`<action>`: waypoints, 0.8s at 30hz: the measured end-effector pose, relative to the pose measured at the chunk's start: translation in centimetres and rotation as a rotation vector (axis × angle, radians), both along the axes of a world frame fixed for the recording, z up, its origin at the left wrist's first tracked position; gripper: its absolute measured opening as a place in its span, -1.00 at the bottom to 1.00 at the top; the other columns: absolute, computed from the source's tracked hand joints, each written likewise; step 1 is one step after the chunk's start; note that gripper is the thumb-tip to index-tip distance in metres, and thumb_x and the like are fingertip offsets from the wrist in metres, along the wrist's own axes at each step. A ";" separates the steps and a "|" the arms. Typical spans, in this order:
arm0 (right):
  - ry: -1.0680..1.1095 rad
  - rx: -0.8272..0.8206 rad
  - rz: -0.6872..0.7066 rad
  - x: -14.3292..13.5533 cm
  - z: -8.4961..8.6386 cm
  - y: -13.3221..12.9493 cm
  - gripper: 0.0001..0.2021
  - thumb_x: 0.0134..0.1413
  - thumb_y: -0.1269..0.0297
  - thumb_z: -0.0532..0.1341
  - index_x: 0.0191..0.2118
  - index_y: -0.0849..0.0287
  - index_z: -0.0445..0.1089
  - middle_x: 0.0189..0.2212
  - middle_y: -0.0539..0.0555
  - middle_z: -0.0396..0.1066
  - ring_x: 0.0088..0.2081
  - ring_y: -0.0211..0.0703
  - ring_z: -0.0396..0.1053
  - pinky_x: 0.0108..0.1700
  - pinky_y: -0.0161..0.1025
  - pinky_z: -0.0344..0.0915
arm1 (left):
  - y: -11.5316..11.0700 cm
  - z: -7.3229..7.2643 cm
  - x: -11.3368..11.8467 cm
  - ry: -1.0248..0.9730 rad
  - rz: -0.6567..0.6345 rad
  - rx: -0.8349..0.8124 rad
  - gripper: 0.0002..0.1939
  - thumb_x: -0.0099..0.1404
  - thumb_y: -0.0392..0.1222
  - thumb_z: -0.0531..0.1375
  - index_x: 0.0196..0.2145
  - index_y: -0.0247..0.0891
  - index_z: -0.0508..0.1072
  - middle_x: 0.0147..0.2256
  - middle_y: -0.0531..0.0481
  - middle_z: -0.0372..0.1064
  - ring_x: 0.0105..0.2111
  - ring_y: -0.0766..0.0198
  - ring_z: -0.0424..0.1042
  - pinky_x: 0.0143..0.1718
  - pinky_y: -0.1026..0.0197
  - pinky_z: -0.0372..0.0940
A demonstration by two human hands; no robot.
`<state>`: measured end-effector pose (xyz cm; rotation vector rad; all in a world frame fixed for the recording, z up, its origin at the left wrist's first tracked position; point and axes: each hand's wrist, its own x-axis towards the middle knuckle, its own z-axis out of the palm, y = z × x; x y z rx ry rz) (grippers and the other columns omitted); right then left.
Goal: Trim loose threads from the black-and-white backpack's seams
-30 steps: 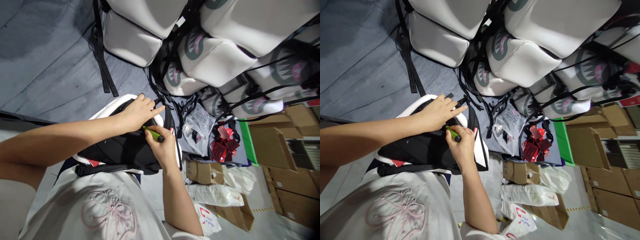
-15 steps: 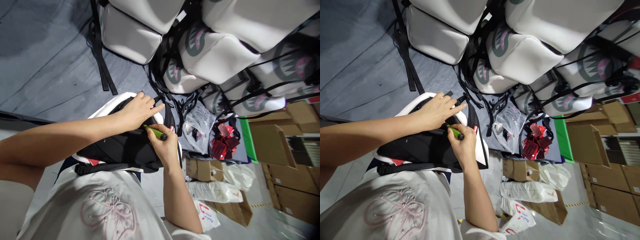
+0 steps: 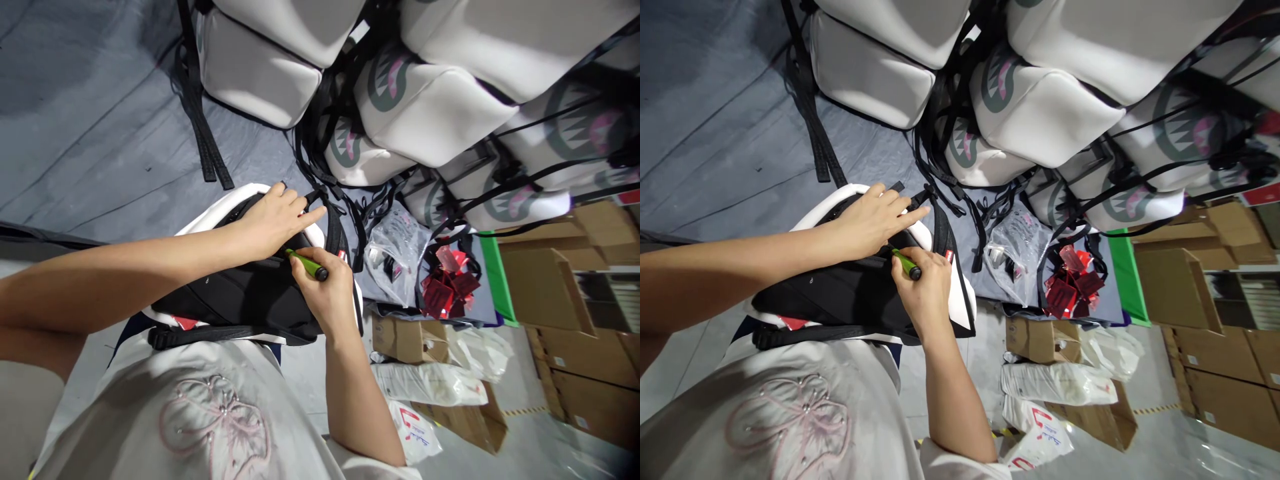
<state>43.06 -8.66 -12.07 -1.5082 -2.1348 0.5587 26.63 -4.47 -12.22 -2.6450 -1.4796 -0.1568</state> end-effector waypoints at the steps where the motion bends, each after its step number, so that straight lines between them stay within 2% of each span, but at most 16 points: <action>1: -0.022 0.016 0.013 0.0 0.1 0.0 -0.90 0.10 0.28 0.25 -0.31 0.10 0.52 -0.35 0.05 0.58 -0.30 0.00 0.51 -0.11 -0.09 0.36 | 0.0 -0.1 0.0 0.001 0.001 0.004 -0.41 0.40 -0.28 -0.02 0.36 -0.22 0.04 0.08 -0.20 0.34 -0.01 -0.01 0.30 -0.01 0.03 0.06; 4: -0.011 0.008 0.094 0.1 0.4 0.2 -0.90 0.09 0.33 0.25 -0.27 0.09 0.52 -0.28 0.06 0.59 -0.21 0.03 0.52 -0.08 -0.08 0.36 | 0.1 -0.2 0.0 -0.017 0.008 0.017 -0.43 0.40 -0.28 -0.02 0.35 -0.22 0.07 0.06 -0.19 0.35 -0.02 0.00 0.31 -0.01 0.02 0.06; 7: -0.027 -0.007 0.118 0.3 0.6 0.4 -0.88 0.07 0.35 0.26 -0.26 0.09 0.53 -0.28 0.07 0.60 -0.23 0.03 0.53 -0.10 -0.07 0.38 | 0.1 -0.2 0.0 -0.041 0.001 0.014 -0.44 0.41 -0.29 -0.03 0.34 -0.20 0.08 0.05 -0.18 0.36 -0.01 0.02 0.31 0.01 0.03 0.06; 10: 0.059 -0.068 0.150 0.6 0.6 0.5 -0.83 0.04 0.39 0.25 -0.23 0.08 0.54 -0.23 0.05 0.60 -0.20 -0.01 0.53 -0.07 -0.10 0.39 | 0.0 -0.1 0.0 -0.022 -0.003 0.005 -0.43 0.40 -0.28 0.00 0.34 -0.23 0.07 0.05 -0.19 0.35 -0.01 0.00 0.31 0.01 0.03 0.06; 12: 0.095 -0.103 0.138 0.7 0.6 0.6 -0.81 0.02 0.41 0.24 -0.23 0.07 0.55 -0.23 0.03 0.60 -0.18 -0.02 0.53 -0.05 -0.12 0.39 | -0.1 -0.1 -0.1 -0.008 -0.006 0.017 -0.41 0.38 -0.26 0.03 0.34 -0.24 0.06 0.05 -0.20 0.35 -0.01 -0.01 0.31 0.00 0.03 0.07; 15: 0.024 -0.063 0.088 0.8 0.6 0.6 -0.82 0.02 0.42 0.25 -0.27 0.07 0.55 -0.28 0.02 0.60 -0.21 -0.02 0.53 -0.04 -0.10 0.37 | -0.1 -0.3 -0.1 -0.015 -0.009 0.045 -0.40 0.38 -0.27 0.04 0.34 -0.22 0.05 0.05 -0.18 0.35 -0.02 0.00 0.31 -0.01 0.05 0.06; 19: 0.040 -0.036 0.135 0.7 0.5 0.6 -0.83 0.03 0.41 0.26 -0.25 0.08 0.55 -0.26 0.04 0.60 -0.19 -0.01 0.52 -0.04 -0.08 0.37 | 0.0 -0.4 -0.2 -0.022 -0.011 0.036 -0.41 0.38 -0.28 0.03 0.33 -0.23 0.07 0.04 -0.18 0.35 -0.02 0.01 0.30 -0.01 0.05 0.05; 24: 0.004 -0.019 0.108 0.4 0.5 0.4 -0.84 0.05 0.40 0.27 -0.25 0.05 0.54 -0.25 0.02 0.60 -0.17 0.00 0.51 0.02 -0.03 0.34 | 0.0 -0.3 -0.2 -0.045 -0.002 -0.015 -0.40 0.38 -0.27 0.02 0.34 -0.19 0.04 0.07 -0.18 0.33 0.03 0.00 0.28 0.03 0.03 0.05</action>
